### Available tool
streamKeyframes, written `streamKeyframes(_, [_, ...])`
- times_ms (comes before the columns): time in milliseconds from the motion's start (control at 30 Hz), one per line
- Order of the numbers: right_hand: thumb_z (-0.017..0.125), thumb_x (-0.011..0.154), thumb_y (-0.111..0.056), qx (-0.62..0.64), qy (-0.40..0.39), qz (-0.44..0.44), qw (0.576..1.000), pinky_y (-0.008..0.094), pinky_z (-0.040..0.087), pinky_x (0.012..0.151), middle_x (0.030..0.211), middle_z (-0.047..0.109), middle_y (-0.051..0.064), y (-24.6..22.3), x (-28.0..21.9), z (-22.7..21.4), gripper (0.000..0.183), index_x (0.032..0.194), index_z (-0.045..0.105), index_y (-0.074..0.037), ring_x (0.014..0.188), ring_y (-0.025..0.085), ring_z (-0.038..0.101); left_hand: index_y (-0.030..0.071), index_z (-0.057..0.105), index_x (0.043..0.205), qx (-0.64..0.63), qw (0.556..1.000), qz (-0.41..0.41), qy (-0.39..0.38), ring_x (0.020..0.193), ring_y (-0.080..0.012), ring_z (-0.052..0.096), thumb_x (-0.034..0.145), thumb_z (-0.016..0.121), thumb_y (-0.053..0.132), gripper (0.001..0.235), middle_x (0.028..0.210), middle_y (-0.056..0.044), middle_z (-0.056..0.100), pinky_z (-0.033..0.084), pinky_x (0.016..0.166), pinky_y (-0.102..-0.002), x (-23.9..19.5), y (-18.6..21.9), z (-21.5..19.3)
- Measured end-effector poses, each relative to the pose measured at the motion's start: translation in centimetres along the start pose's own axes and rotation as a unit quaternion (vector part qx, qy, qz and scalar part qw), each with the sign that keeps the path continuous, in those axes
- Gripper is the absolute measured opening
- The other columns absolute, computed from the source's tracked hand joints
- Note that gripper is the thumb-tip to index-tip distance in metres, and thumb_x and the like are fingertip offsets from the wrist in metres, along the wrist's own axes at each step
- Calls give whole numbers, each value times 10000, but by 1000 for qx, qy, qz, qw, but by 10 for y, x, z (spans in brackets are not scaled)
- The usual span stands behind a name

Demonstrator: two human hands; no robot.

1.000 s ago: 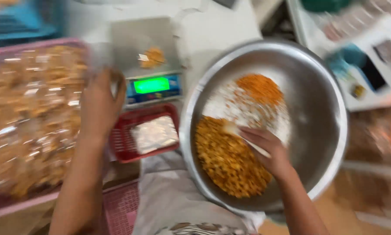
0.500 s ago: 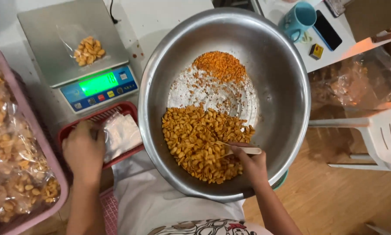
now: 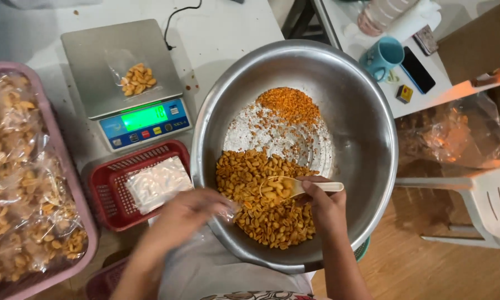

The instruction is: The person scoops roasted nuts from a large metal bowl using a plastic spoon and transfers them into small plastic bags placed on a digital scale. The person repeatedly weighs and adjusts the contents until the target weight is reached, then moves the filled bag into a pink basket.

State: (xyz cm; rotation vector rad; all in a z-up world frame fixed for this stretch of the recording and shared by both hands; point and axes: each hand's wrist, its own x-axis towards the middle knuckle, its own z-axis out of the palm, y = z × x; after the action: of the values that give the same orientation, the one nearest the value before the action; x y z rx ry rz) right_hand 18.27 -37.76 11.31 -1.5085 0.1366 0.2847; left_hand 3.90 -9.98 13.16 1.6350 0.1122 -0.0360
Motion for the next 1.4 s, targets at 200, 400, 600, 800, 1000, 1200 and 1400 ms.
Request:
streamKeyframes(200, [689, 835, -21, -85, -63, -123, 987, 311, 605, 522, 865, 765, 199, -77, -16, 19, 156, 929, 772, 71, 726, 259, 700, 121, 756, 1080, -111, 981, -102, -125, 741, -118, 803, 882, 753, 228, 225, 967, -29, 835, 682, 784, -268, 21, 11, 38])
streamKeyframes(400, [767, 875, -34, -277, -359, -500, 738, 315, 739, 817, 1119, 776, 165, -84, -20, 26, 265, 1132, 713, -76, 1018, 276, 821, 181, 574, 1345, 168, 978, 23, -124, 1046, -208, 724, 873, 730, 354, 527, 1209, -28, 742, 594, 884, -340, 43, 13, 35])
streamKeyframes(600, [666, 892, -277, -210, -198, -558, 778, 597, 594, 1111, 1187, 682, 257, -20, -8, -69, 413, 1161, 649, 36, 1165, 468, 706, 252, 648, 1342, 46, 998, 29, -9, 486, -32, 446, 956, 541, 513, 478, 1075, 24, 775, 396, 435, -188, 55, 27, 47])
streamKeyframes(800, [643, 1073, -70, -180, 103, -520, 828, 445, 665, 808, 1199, 640, 391, -35, -24, -45, 294, 1212, 623, 188, 1049, 433, 684, 145, 658, 723, -50, 923, -256, 282, 623, -149, 615, 969, 573, 539, 472, 665, 2, 624, 459, 583, -335, 114, -29, 10])
streamKeyframes(1000, [783, 916, -78, -352, 97, -273, 890, 270, 546, 1018, 1140, 763, 53, -34, -19, -46, 180, 1094, 782, -102, 1097, 139, 706, 228, 650, 1273, 391, 707, -224, 545, 1144, -359, 537, 980, 545, 541, 441, 1245, -100, 542, 432, 909, -634, 245, -187, -242])
streamKeyframes(1200, [686, 939, -43, -395, -186, -349, 829, 402, 557, 1034, 1275, 732, 138, 19, 16, -27, 331, 1266, 724, -77, 1199, 284, 699, -7, 640, 1159, 84, 681, 393, 613, 967, -269, 697, 1036, 693, -18, 135, 1111, -152, 693, 573, 820, -337, 171, -51, -228])
streamKeyframes(1400, [676, 953, -208, -355, -178, -197, 896, 389, 647, 969, 1215, 760, 137, 16, 32, 0, 296, 1196, 764, -65, 1213, 278, 696, 237, 563, 956, -212, 850, 198, 439, 954, -37, 603, 1030, 742, 91, 243, 1010, 83, 627, 501, 850, -162, 69, 71, -115])
